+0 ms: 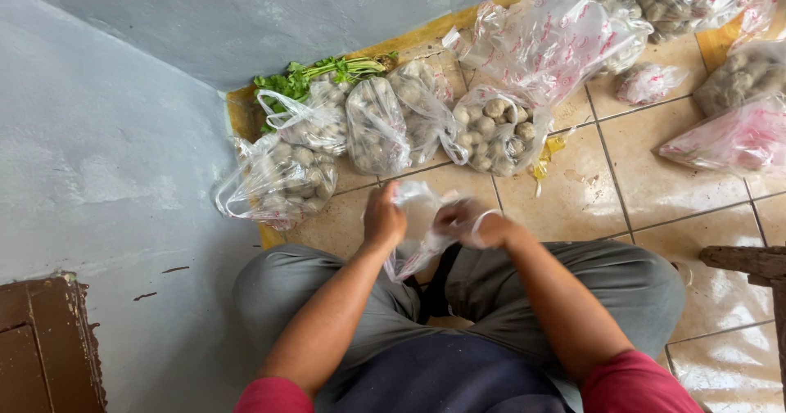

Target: The person sits on the floor and packs round food items from large plastic bags into smaller plastic bags by hand, then ties the filled bags. They also place leafy green vegetables into some of the bags and set the packed bags on the floor beside them.

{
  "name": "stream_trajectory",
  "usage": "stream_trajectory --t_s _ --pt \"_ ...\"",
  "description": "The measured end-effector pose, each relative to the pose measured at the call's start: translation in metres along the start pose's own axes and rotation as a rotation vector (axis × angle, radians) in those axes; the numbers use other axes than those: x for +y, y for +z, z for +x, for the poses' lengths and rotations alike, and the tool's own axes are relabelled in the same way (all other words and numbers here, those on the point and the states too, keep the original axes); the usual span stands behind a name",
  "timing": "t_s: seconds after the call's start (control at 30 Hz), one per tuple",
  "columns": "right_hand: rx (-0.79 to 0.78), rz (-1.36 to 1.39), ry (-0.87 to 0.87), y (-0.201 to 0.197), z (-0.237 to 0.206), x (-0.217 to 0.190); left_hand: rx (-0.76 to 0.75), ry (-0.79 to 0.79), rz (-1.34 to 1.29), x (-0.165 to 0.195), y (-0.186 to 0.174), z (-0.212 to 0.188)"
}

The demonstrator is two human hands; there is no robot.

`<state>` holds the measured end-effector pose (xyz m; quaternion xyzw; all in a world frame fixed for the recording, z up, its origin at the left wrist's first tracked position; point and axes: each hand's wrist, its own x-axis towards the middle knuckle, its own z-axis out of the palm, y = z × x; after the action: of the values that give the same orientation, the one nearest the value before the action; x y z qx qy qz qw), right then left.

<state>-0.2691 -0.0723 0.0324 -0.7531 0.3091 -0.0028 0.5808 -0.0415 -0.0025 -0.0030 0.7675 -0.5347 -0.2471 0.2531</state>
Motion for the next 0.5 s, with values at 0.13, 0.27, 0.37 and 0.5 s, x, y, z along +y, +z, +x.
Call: stream_trajectory --t_s 0.13,0.27,0.37,0.5 --pt "0.690 0.126 0.349 -0.047 0.009 0.000 -0.432 -0.083 0.025 0.023 -0.007 -0.006" --pt "0.733 -0.389 0.358 -0.057 0.042 -0.037 -0.643 0.013 0.215 0.044 -0.023 -0.013" --pt "0.612 -0.747 0.428 -0.063 0.083 -0.066 -0.651 0.058 0.220 0.055 -0.032 -0.015" --pt "0.299 -0.726 0.633 -0.080 0.136 -0.069 -0.677 0.041 0.216 0.061 -0.045 -0.013"
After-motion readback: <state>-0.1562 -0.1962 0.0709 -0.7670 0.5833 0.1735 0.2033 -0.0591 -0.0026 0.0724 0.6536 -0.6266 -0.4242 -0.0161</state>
